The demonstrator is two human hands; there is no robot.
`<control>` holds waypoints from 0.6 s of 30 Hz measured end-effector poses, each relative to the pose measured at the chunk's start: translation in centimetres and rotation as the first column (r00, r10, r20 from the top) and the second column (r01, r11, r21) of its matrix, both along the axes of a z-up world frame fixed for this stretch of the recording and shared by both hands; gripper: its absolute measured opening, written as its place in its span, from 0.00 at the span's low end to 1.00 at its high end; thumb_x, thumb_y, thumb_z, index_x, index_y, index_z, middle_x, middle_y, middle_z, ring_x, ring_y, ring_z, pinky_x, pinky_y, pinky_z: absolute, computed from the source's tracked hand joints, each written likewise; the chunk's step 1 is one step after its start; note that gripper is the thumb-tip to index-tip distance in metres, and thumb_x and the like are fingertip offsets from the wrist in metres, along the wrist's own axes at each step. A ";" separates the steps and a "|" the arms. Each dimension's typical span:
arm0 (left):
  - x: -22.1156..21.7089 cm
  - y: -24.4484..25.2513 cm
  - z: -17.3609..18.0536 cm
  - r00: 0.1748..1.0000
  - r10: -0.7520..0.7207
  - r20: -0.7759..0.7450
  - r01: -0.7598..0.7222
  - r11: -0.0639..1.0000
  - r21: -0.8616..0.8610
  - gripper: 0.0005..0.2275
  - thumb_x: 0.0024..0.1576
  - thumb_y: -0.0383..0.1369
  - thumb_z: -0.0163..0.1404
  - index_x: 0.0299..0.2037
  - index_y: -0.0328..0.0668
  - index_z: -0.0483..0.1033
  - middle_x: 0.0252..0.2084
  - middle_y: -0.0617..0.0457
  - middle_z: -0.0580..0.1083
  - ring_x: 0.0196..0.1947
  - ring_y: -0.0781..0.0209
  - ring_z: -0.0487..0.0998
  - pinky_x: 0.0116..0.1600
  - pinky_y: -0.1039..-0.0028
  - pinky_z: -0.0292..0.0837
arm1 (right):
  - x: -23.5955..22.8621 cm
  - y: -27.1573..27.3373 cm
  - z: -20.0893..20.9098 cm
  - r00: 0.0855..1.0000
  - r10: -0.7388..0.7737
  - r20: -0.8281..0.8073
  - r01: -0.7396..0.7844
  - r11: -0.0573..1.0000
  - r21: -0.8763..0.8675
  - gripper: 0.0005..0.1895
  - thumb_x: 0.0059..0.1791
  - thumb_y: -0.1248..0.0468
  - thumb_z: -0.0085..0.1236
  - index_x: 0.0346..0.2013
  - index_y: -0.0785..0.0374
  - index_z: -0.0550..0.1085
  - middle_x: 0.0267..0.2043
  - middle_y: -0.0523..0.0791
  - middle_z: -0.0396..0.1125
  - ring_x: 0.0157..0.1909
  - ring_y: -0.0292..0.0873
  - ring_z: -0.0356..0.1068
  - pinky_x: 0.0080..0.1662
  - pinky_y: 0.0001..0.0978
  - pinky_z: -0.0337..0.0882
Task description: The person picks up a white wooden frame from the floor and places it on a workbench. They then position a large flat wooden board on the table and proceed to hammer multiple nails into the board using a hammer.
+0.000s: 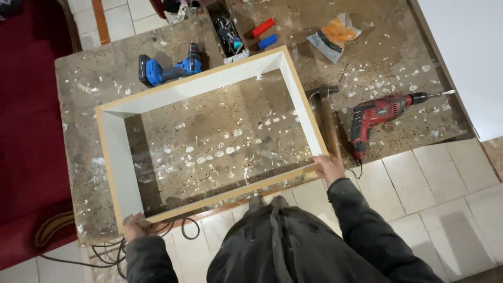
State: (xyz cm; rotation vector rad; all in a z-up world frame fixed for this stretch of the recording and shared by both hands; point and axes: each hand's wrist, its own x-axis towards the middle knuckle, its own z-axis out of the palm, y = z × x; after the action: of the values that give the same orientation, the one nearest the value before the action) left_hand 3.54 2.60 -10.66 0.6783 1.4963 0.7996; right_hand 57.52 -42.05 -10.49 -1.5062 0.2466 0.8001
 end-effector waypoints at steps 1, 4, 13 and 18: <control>-0.2 -0.1 -0.3 0.999 0.013 0.036 -0.014 1.000 0.021 0.22 0.60 0.36 0.52 0.63 0.41 0.63 0.43 0.44 0.71 0.37 0.45 0.78 0.39 0.55 0.82 | 0.2 -0.3 -1.0 1.000 0.003 0.008 -0.003 0.998 0.065 0.13 0.49 0.57 0.65 0.44 0.60 0.75 0.34 0.38 0.65 0.30 0.31 0.63 0.32 0.25 0.62; 0.8 -0.9 1.2 0.996 0.090 -0.005 -0.090 0.996 0.021 0.20 0.61 0.39 0.55 0.59 0.37 0.66 0.41 0.47 0.72 0.36 0.47 0.78 0.35 0.58 0.82 | -1.8 0.0 2.7 0.999 -0.021 0.050 0.017 0.997 0.080 0.11 0.50 0.57 0.64 0.42 0.58 0.76 0.32 0.35 0.66 0.29 0.31 0.64 0.30 0.26 0.62; -3.5 -2.1 2.6 0.887 0.057 -0.459 0.239 0.793 0.561 0.12 0.65 0.32 0.59 0.47 0.24 0.77 0.42 0.44 0.78 0.40 0.53 0.80 0.45 0.65 0.73 | -6.1 -2.3 5.5 0.740 0.111 0.664 0.076 0.966 -0.246 0.16 0.51 0.61 0.63 0.51 0.67 0.77 0.36 0.42 0.73 0.37 0.33 0.70 0.42 0.25 0.72; -0.3 -4.6 8.8 0.734 0.104 -0.671 0.388 0.746 0.541 0.13 0.63 0.28 0.54 0.53 0.23 0.80 0.48 0.40 0.80 0.47 0.56 0.81 0.54 0.70 0.75 | -6.9 -1.4 6.9 0.716 -0.007 0.698 0.194 0.962 -0.190 0.17 0.50 0.67 0.64 0.53 0.67 0.77 0.42 0.43 0.75 0.43 0.31 0.72 0.47 0.25 0.73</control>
State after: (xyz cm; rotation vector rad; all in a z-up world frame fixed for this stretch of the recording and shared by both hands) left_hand 3.19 -2.00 -1.91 1.7720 1.7463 1.0199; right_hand 50.59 -43.41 -3.62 -1.9125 -0.1460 0.0628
